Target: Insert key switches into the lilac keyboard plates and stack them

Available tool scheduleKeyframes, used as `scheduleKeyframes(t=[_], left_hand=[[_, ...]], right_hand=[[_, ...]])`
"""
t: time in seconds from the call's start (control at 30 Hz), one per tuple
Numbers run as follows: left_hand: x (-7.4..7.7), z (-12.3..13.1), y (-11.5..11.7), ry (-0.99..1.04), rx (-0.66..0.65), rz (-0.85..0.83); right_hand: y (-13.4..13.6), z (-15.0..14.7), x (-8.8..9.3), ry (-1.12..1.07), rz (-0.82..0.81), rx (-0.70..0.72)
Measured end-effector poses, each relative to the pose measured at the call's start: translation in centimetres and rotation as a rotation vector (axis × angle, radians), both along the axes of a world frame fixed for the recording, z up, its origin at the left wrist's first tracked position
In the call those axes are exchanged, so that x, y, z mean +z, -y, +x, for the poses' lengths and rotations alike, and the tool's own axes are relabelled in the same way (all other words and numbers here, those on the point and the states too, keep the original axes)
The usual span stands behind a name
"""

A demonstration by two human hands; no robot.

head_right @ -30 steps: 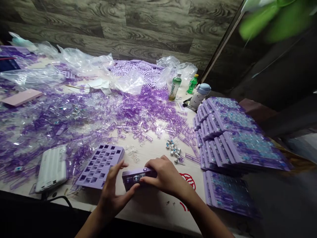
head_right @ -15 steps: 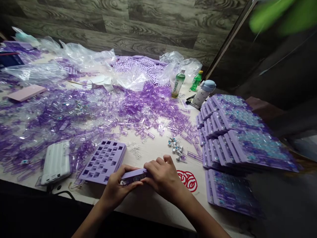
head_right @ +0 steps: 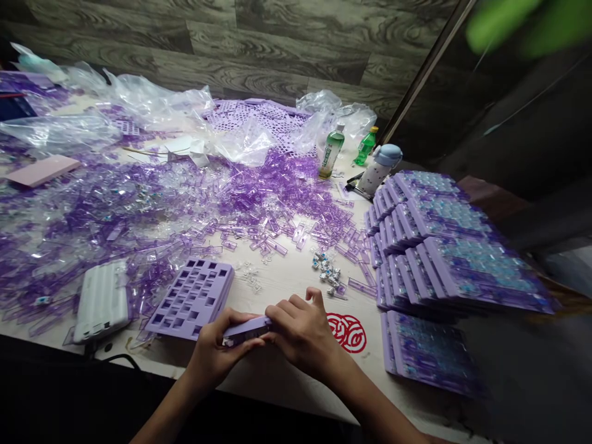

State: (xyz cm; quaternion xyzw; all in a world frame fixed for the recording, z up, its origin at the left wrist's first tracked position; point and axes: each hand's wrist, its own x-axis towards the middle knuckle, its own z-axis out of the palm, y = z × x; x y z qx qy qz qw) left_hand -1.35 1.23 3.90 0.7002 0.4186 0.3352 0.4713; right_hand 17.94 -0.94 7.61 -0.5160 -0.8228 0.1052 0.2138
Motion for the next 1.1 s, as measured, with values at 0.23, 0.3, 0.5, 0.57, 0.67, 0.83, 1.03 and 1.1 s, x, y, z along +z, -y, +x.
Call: scheduleKeyframes(t=[0.23, 0.3, 0.5, 0.57, 0.67, 0.83, 1.03, 1.1], left_hand=[[0.0, 0.1, 0.1, 0.019, 0.006, -0.003], [0.3, 0.2, -0.1, 0.008, 0.011, -0.021], [1.1, 1.2, -0.9, 0.057, 0.073, -0.178], [1.1, 1.5, -1.1, 0.112, 0.119, -0.308], [0.7, 2.0, -1.4, 0.202, 0.165, -0.571], [0.4, 2.8, -1.6, 0.475, 0.177, -0.87], [1.2, 3.2, -1.6, 0.599, 0.158, -0.941], [1.3, 3.2, -1.6, 0.598, 0.143, -0.986]], right_hand=[[0.0, 0.0, 0.4, 0.005, -0.024, -0.005], [-0.2, 0.1, 0.6, 0.017, -0.059, -0.003], [-1.5, 1.6, 0.8, -0.008, -0.181, -0.012], [-1.7, 2.1, 0.8, -0.017, -0.203, -0.052], [-1.4, 2.7, 0.8, -0.053, -0.194, -0.12], [-0.6, 3.2, 1.0, -0.207, -0.164, -0.242], [-0.4, 3.8, 0.6, -0.71, -0.479, -0.386], [-0.4, 3.9, 0.4, -0.779, -0.532, -0.371]])
